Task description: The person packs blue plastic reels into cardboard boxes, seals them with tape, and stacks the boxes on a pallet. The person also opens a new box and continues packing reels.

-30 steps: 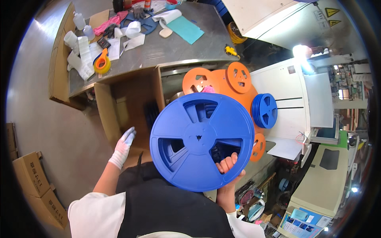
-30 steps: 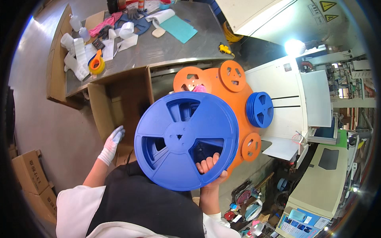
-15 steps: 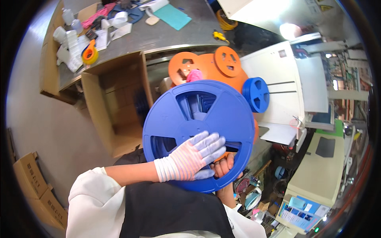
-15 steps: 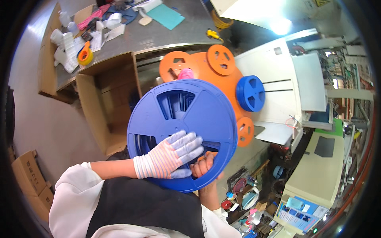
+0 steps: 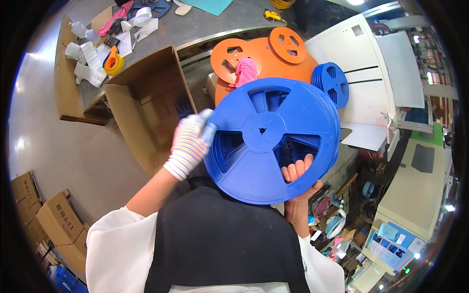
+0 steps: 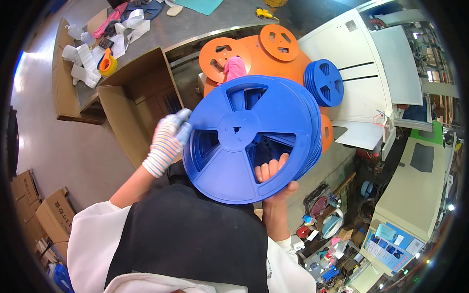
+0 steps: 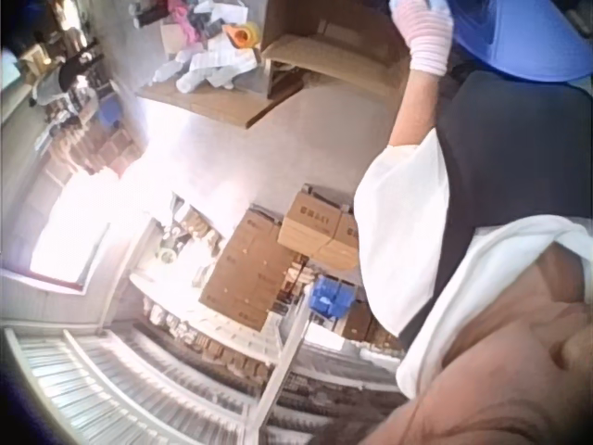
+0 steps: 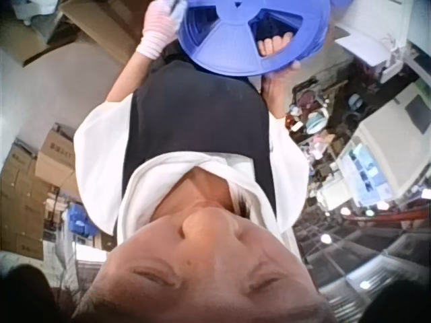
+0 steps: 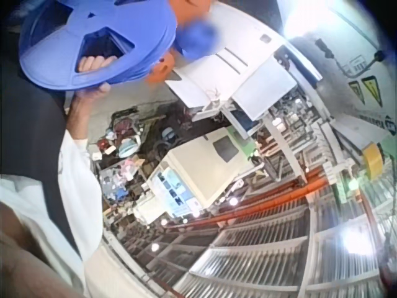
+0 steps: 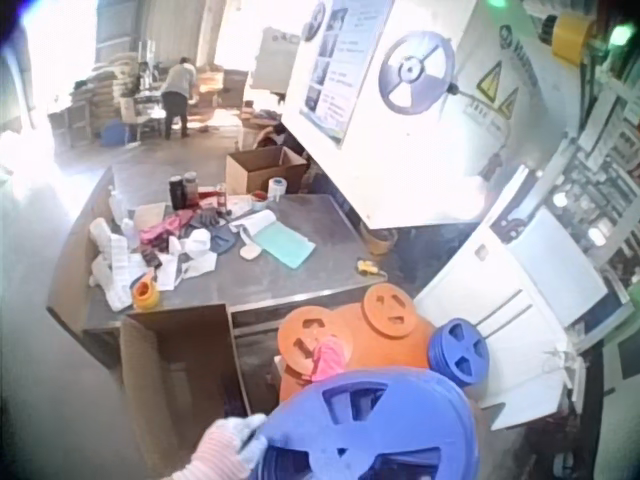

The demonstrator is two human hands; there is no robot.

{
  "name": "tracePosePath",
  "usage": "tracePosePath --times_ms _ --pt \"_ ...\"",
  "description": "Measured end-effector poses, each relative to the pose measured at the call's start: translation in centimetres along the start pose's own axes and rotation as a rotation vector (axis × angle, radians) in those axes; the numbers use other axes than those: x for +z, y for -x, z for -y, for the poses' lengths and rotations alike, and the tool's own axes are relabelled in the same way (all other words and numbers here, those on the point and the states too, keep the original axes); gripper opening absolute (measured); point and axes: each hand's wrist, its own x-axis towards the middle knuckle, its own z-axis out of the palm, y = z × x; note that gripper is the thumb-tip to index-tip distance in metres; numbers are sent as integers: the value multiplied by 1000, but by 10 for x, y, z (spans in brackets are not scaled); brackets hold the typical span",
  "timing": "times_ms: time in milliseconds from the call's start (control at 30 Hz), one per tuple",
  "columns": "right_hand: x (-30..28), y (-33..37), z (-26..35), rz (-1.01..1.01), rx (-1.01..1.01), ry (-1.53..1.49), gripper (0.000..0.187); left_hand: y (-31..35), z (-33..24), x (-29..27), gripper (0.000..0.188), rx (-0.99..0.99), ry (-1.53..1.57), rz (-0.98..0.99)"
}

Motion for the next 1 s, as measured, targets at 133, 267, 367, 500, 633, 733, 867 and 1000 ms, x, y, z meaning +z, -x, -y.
tracePosePath --times_ms 133,267,367,500,633,733,867,1000 --pt "41 -3 -26 -175 206 310 54 7 -59 9 90 -118 460 253" --pt "75 -2 -57 -252 265 664 49 12 -53 -4 99 -347 887 325" --pt "79 -5 -60 -297 315 459 48 21 -25 -32 85 -331 1253 218" --pt "67 -9 -57 -269 214 350 50 42 19 -84 62 -140 1992 310" --pt "62 -7 -59 -224 130 421 46 59 38 -98 65 140 2325 416" --pt "62 -4 -60 -240 90 321 43 60 48 -93 69 179 2437 435" --pt "60 3 -57 -207 61 280 41 48 60 -91 70 166 2497 470" --pt "57 9 -53 -160 37 294 41 35 58 -91 67 307 2510 575"
